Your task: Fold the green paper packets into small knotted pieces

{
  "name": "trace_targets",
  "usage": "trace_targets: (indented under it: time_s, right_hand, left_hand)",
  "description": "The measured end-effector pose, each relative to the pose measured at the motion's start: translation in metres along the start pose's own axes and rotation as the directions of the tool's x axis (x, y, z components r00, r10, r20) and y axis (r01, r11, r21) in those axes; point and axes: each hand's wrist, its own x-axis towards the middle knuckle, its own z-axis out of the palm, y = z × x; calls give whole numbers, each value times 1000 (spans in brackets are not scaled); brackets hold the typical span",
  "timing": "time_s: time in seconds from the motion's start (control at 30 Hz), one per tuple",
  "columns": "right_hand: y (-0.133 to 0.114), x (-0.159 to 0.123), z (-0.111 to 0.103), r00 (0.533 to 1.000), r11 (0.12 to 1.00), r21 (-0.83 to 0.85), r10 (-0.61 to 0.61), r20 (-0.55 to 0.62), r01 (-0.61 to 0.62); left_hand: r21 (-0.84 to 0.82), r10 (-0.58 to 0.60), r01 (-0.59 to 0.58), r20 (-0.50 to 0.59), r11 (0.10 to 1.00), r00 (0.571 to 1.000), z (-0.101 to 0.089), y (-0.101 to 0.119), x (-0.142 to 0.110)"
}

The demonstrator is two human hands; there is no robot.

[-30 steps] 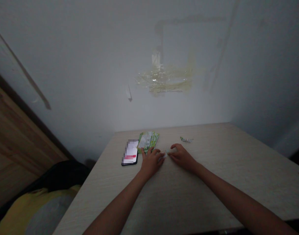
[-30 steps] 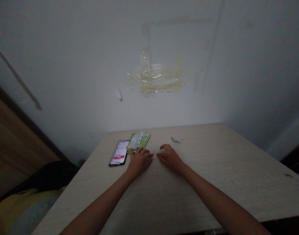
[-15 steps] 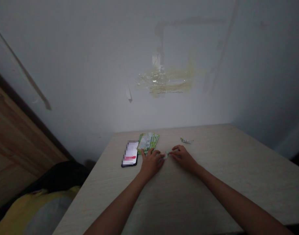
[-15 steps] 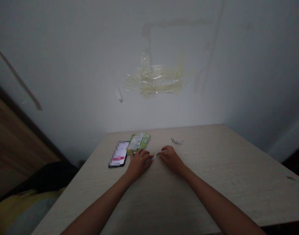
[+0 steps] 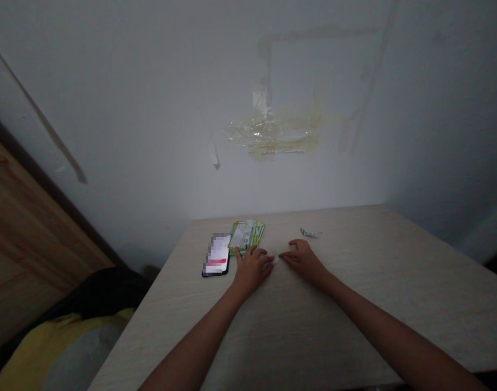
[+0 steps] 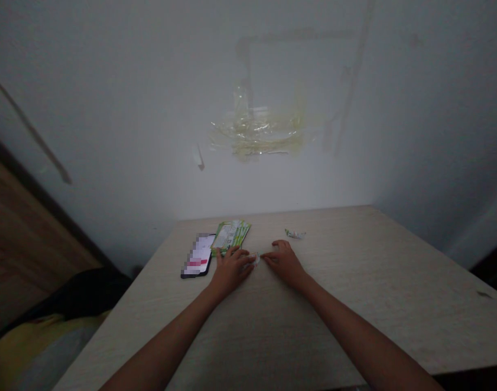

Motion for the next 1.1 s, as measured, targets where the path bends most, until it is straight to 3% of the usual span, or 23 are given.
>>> trace_targets:
  time_s: [0.23, 0.53, 0.67, 0.93, 1.1]
  right_hand:
    - [3, 0, 2, 999, 998, -51, 31, -25, -32]
    - [7, -5, -1, 998, 999, -23, -46, 43, 47]
    - [5, -5, -2, 996, 997, -46, -65, 61, 67]
    - [-5, -5, -9, 999, 1000, 23, -17, -34, 18]
    - [-6, -5, -11, 999, 998, 62, 7, -34, -5]
  left_hand:
    - [-30, -4, 4, 12, 1000, 1000, -2, 1, 0]
    - [-52, 71, -68, 60, 996, 996, -3, -3, -2]
    - [-28, 49, -49, 28, 998, 998, -3, -1, -1]
    - [-34, 61, -62, -27, 997, 998, -7, 4, -2]
    - [-61, 125, -123, 30, 990, 992, -7, 5, -3]
